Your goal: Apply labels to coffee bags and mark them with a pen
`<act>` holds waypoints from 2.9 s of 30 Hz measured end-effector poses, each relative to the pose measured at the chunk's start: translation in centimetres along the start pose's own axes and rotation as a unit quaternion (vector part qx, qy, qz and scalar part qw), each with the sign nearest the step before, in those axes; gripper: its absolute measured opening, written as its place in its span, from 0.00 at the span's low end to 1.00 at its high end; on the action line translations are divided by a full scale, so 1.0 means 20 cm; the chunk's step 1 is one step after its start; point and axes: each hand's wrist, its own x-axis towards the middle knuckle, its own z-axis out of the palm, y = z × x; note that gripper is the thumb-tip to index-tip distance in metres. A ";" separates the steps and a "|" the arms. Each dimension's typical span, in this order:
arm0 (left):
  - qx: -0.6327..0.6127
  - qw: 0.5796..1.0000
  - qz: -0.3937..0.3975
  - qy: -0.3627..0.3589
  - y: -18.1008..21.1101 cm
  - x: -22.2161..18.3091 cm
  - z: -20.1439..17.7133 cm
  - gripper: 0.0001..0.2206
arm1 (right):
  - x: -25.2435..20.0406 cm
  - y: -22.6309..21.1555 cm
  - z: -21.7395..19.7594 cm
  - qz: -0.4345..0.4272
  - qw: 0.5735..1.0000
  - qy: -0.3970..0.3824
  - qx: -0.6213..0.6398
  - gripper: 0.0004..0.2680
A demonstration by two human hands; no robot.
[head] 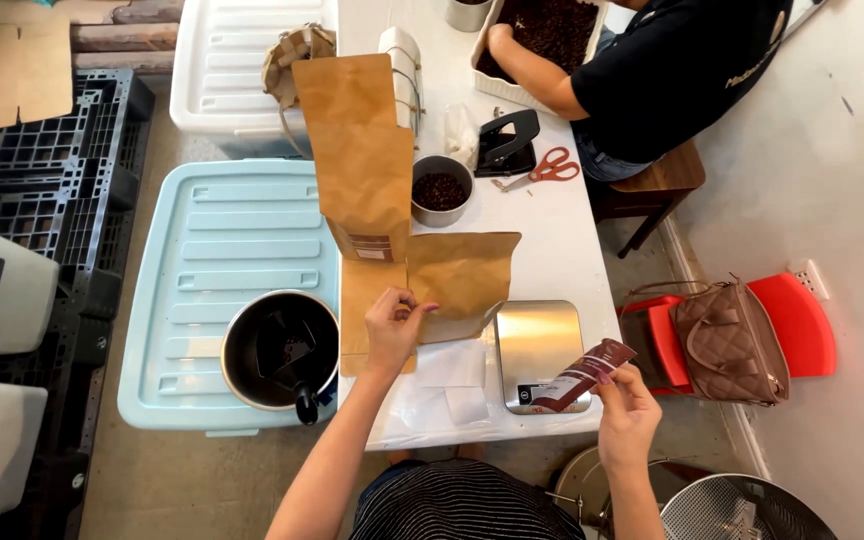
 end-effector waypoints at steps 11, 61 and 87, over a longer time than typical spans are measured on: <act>-0.026 0.991 -0.043 -0.126 -0.03 0.27 0.09 0.13 | 0.01 0.08 0.02 0.018 0.999 -0.026 0.024 0.03; 0.070 0.919 -0.345 -0.179 -0.71 0.62 0.62 0.21 | 0.38 0.66 0.69 0.127 0.975 -0.112 -0.142 0.02; 0.059 0.910 -0.368 -0.180 -0.69 0.64 0.62 0.25 | 0.43 0.74 0.71 0.159 0.967 -0.121 -0.157 0.03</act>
